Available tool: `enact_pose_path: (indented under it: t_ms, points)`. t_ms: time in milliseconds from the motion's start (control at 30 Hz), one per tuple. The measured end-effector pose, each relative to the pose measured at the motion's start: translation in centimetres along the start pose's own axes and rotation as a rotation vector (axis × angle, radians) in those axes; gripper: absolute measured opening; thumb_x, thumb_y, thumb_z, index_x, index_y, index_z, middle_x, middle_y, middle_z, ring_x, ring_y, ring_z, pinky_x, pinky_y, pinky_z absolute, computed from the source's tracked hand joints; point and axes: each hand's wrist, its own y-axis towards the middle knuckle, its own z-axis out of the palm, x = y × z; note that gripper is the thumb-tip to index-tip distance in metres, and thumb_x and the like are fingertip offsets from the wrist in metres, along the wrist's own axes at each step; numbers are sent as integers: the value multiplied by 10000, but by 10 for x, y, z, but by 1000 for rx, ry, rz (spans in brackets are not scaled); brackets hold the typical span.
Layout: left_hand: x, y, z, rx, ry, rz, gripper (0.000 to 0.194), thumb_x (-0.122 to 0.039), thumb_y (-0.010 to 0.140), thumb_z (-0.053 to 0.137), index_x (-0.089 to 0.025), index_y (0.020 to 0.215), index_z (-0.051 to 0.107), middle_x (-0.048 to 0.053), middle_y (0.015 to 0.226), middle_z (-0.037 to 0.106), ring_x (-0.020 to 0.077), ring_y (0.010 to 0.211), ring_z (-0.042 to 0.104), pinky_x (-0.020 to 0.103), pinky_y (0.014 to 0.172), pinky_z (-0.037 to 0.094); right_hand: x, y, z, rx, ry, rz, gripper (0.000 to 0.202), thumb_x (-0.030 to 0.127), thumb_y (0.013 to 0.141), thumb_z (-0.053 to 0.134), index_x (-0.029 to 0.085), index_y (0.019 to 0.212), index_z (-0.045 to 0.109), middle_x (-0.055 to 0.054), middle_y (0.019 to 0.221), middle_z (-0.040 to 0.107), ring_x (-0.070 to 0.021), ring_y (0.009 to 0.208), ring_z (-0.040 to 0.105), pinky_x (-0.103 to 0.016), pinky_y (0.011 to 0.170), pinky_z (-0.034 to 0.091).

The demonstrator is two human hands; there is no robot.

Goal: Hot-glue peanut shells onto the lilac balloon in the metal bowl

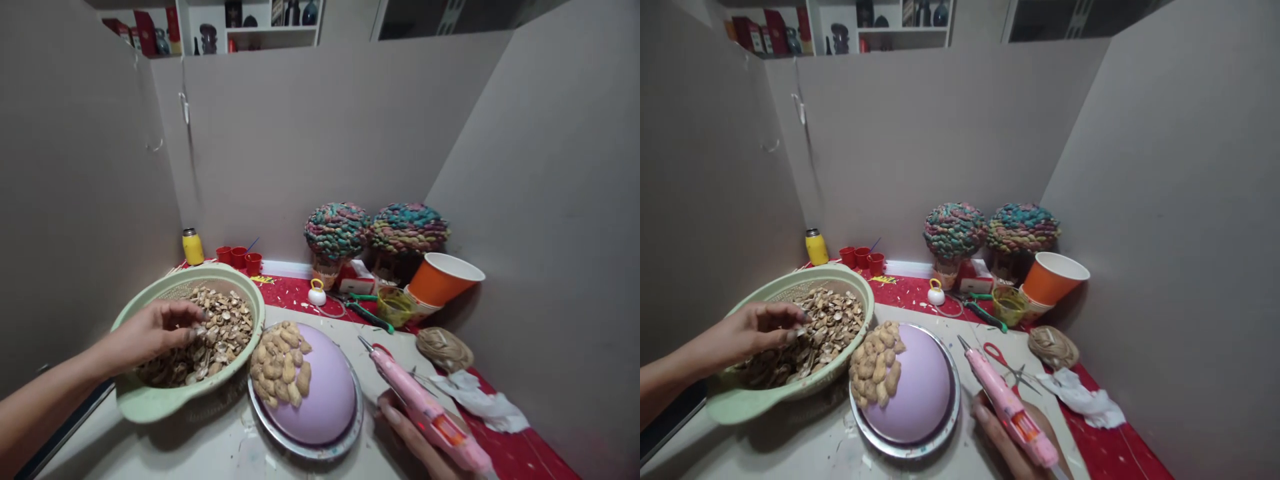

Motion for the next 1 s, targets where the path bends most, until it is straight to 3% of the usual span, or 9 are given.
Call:
enact_pose_path:
  t_ms: [167,367,467,633,800,1000]
  points:
    - [-17,-4,26,-81,29,133,102,-255,769,639,-205,855,661,36,784,699,191,700,644,307,629,534,5,-2,1,-1,-52,-43,373,571,797,623,232,644,596,20,551,513,-152,503,484,-243,454,418]
    - [-60,-28,87,-157,469,663,141,-96,839,509,-230,855,549,-15,721,614,139,616,584,250,562,480,7,4,-4,46,-84,-118,304,516,799,635,237,678,630,9,559,576,-175,516,561,-245,483,492]
    - [-66,-28,111,-164,547,816,170,-62,844,488,-225,891,492,-10,730,597,145,662,592,239,603,492,3,5,-4,33,-43,-146,274,510,777,647,254,681,662,-10,564,644,-196,505,616,-246,451,514]
    - [-58,-18,130,-137,724,825,181,-56,876,467,-205,978,483,19,775,576,185,701,568,292,655,500,7,3,-5,18,-82,-159,251,450,806,635,256,646,627,-3,568,651,-186,492,607,-239,425,490]
    - [-55,-17,137,-136,842,797,155,-49,899,468,-195,936,503,57,843,611,217,747,577,353,681,524,8,7,-8,80,-199,-311,284,408,865,573,237,640,601,18,539,599,-163,462,578,-232,440,485]
    - [-57,-18,134,-92,746,836,206,-59,889,490,-167,1055,549,95,977,669,224,859,628,358,757,545,13,5,-7,19,-261,-378,340,404,877,554,234,582,555,33,500,536,-142,432,542,-231,486,503]
